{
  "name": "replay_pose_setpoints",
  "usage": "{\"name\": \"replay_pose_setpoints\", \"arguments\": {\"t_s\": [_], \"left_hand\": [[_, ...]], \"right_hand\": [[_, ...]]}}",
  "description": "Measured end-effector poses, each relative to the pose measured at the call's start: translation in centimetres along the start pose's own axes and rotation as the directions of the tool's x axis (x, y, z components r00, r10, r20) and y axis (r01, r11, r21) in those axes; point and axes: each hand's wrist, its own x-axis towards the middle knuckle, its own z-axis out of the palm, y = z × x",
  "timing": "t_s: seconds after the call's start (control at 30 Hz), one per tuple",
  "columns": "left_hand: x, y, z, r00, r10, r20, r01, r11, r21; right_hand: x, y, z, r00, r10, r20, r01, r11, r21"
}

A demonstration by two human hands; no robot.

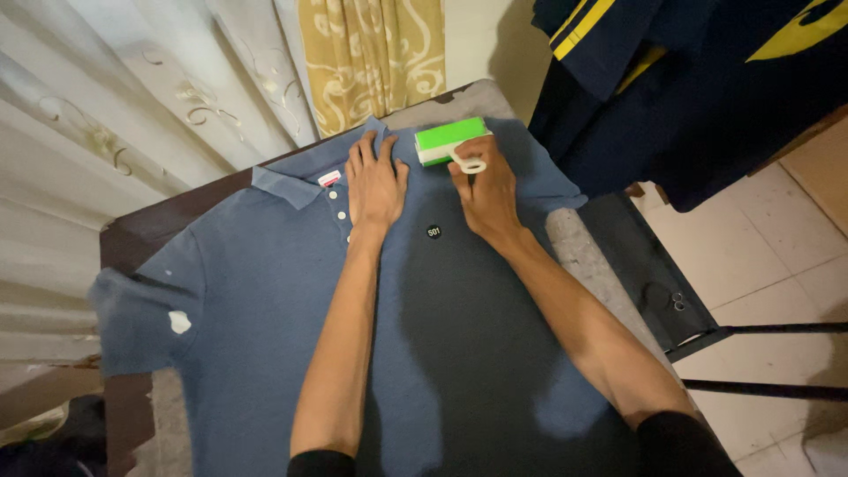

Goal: The person lays a blue polo shirt flat on a table and smooths it out. They then use a green lint roller to roll over the shirt's surface, removing lint and debris from the collar, sleeves, and body.

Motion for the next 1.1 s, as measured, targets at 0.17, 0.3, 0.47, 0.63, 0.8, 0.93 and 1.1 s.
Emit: {"name": "replay_pose_setpoints", "arguments": {"t_s": [0.17, 0.3, 0.47, 0.63, 0.8, 0.93, 1.1], "left_hand": [[-0.22, 0.06, -0.12, 1.0, 0.01, -0.005, -0.01, 1.0, -0.02], [-0.1, 0.12, -0.36, 1.0, 0.004, -0.009, -0.005, 1.0, -0.011], [-0.22, 0.18, -0.42, 1.0, 0.011, 0.005, -0.011, 1.0, -0.004], [0.02, 0.04, -0.42, 1.0, 0.005, 0.007, -0.005, 1.0, 0.011], [-0.18, 0.09, -0.43, 1.0, 0.003, 0.001, -0.003, 1.0, -0.016], [-0.02, 0.14, -0.63, 1.0, 0.006, 0.005, -0.006, 1.0, -0.011], [-0.23, 0.18, -0.65, 1.0, 0.017, -0.007, -0.017, 1.0, -0.013]], "right_hand": [[-0.31, -0.02, -0.13, 0.992, -0.127, -0.017, 0.128, 0.991, 0.027], [0.06, 0.05, -0.11, 1.0, 0.023, 0.013, -0.023, 0.999, 0.037], [-0.05, -0.04, -0.17, 0.989, -0.146, -0.011, 0.146, 0.989, 0.01], [0.04, -0.09, -0.27, 0.999, 0.053, 0.0, -0.053, 0.998, 0.04], [0.08, -0.06, -0.04, 0.996, -0.091, -0.013, 0.091, 0.996, 0.017], [0.09, -0.18, 0.04, 1.0, 0.003, -0.01, -0.002, 1.0, 0.031], [-0.02, 0.08, -0.25, 0.997, -0.074, 0.019, 0.075, 0.997, -0.037]]}}
